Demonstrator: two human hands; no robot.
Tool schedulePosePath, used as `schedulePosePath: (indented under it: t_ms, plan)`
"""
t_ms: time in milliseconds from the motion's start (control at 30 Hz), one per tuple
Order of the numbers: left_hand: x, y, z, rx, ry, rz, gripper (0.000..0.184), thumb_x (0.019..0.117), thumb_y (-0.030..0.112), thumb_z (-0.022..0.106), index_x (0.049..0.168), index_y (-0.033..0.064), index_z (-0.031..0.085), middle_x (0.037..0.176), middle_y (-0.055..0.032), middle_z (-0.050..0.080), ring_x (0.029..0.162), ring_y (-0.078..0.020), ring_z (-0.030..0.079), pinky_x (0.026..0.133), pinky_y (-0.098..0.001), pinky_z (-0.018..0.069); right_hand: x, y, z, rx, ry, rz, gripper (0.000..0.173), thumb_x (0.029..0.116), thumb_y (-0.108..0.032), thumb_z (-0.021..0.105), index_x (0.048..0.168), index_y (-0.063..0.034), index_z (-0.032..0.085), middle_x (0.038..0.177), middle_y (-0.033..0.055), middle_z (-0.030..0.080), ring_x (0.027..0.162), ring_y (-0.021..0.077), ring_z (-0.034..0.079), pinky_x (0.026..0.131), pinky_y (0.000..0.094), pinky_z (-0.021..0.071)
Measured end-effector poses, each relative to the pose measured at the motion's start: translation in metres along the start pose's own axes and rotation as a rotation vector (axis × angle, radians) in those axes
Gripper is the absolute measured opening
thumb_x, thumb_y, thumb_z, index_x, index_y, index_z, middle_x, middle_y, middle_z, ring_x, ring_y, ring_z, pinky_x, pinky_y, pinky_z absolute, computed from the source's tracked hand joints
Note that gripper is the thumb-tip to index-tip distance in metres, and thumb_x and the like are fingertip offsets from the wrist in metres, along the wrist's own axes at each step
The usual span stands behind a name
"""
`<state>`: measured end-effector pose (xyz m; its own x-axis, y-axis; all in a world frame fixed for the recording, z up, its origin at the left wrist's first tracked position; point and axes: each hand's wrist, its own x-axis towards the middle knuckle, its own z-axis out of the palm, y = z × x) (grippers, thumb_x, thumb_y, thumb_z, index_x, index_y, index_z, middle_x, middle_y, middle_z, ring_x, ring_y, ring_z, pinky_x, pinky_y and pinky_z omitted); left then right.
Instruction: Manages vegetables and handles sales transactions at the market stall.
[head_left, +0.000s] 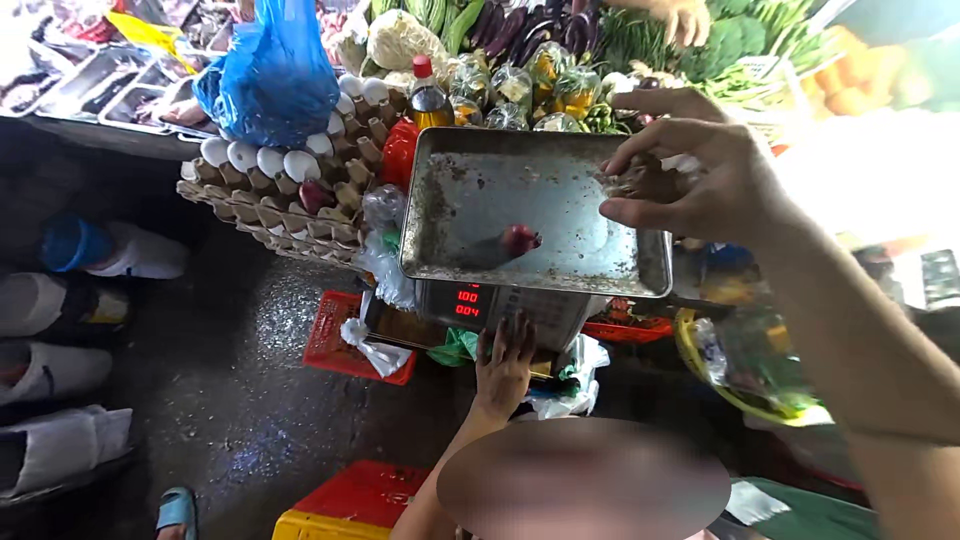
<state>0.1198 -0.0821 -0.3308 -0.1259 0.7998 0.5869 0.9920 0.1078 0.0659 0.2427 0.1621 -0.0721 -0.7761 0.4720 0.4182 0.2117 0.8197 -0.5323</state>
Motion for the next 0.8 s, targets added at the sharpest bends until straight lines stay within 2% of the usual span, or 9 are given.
schedulePosePath:
  t_ms: [100,167,233,400,533,600,633,733,800]
  plan:
    - [0.006,0.004,-0.011,-0.131,0.043,-0.024,0.035,0.0858,0.005,0.062,0.115,0.0210,0.073,0.134,-0.0034,0.068,0.124,-0.0249,0.062,0.105,-0.0486,0.0400,-0.003,-0.001,0.003,-0.018,0.000,0.063,0.047,0.0804,-0.055,0.077,0.107,-0.0175,0.073,0.134,0.0051,0.059,0.119,0.0111,0.059,0.095,0.0308,0.0539]
    - [0.026,0.005,-0.035,-0.272,0.185,-0.025,0.020,0.0928,0.013,0.057,0.107,0.0174,0.071,0.118,-0.0056,0.072,0.115,-0.0242,0.063,0.103,-0.0408,0.0454,-0.001,0.000,0.008,-0.086,-0.069,0.137,0.045,0.0818,-0.051,0.078,0.108,-0.0139,0.072,0.106,0.0043,0.067,0.094,0.0128,0.064,0.081,0.0372,0.0550]
    - [0.060,0.003,-0.071,-0.292,0.258,-0.036,0.022,0.0972,0.024,0.058,0.113,0.0150,0.071,0.122,-0.0092,0.068,0.118,-0.0269,0.059,0.104,-0.0411,0.0434,-0.002,0.009,0.022,-0.153,-0.184,0.228,0.043,0.0835,-0.049,0.079,0.107,-0.0132,0.073,0.099,0.0059,0.071,0.087,0.0188,0.068,0.077,0.0473,0.0567]
    - [0.152,-0.025,-0.108,-0.098,-0.313,-0.261,0.047,0.0994,0.039,0.060,0.139,0.0144,0.063,0.144,-0.0184,0.055,0.129,-0.0431,0.052,0.097,-0.0594,0.0473,-0.018,0.028,0.053,-0.206,-0.020,0.364,0.072,0.0864,-0.072,0.065,0.130,-0.0149,0.068,0.116,0.0125,0.066,0.102,0.0309,0.066,0.082,0.0567,0.0551]
    - [0.182,-0.047,-0.109,-0.135,-0.559,-0.304,0.035,0.1048,0.031,0.057,0.127,0.0064,0.068,0.127,-0.0213,0.060,0.111,-0.0433,0.062,0.086,-0.0566,0.0547,-0.060,-0.019,0.039,-0.159,0.329,0.339,0.038,0.1037,-0.038,0.058,0.116,-0.0030,0.068,0.102,0.0144,0.067,0.090,0.0253,0.066,0.077,0.0442,0.0574]
    - [0.181,-0.054,-0.105,-0.199,-0.436,-0.303,0.034,0.1084,0.026,0.049,0.122,0.0018,0.067,0.124,-0.0233,0.060,0.108,-0.0424,0.063,0.086,-0.0557,0.0558,-0.097,-0.044,0.049,-0.011,0.282,0.326,0.027,0.1029,-0.027,0.056,0.097,-0.0049,0.070,0.082,0.0041,0.065,0.066,0.0105,0.061,0.057,0.0299,0.0550]
    - [0.176,-0.055,-0.103,-0.247,-0.313,-0.291,0.033,0.1087,0.022,0.046,0.120,-0.0007,0.066,0.121,-0.0238,0.061,0.105,-0.0402,0.065,0.085,-0.0533,0.0566,-0.116,-0.052,0.061,0.076,0.167,0.364,0.030,0.1043,-0.027,0.052,0.095,-0.0070,0.073,0.081,0.0015,0.065,0.065,0.0077,0.061,0.058,0.0277,0.0548]
    - [0.144,-0.045,-0.089,-0.378,0.236,-0.224,0.027,0.1031,0.020,0.054,0.096,-0.0019,0.068,0.082,-0.0127,0.066,0.067,-0.0181,0.064,0.060,-0.0327,0.0558,-0.149,-0.061,0.114,-0.035,-0.106,0.548,0.040,0.1093,-0.033,0.042,0.118,-0.0103,0.073,0.099,0.0095,0.070,0.079,0.0241,0.069,0.068,0.0460,0.0579]
    - [0.112,-0.032,-0.076,-0.463,0.409,-0.133,0.022,0.0966,0.016,0.065,0.086,-0.0031,0.067,0.070,-0.0099,0.065,0.059,-0.0102,0.064,0.056,-0.0234,0.0565,-0.161,-0.055,0.148,-0.192,-0.092,0.591,0.038,0.1084,-0.031,0.043,0.125,-0.0113,0.071,0.110,0.0128,0.073,0.091,0.0320,0.073,0.069,0.0521,0.0591]
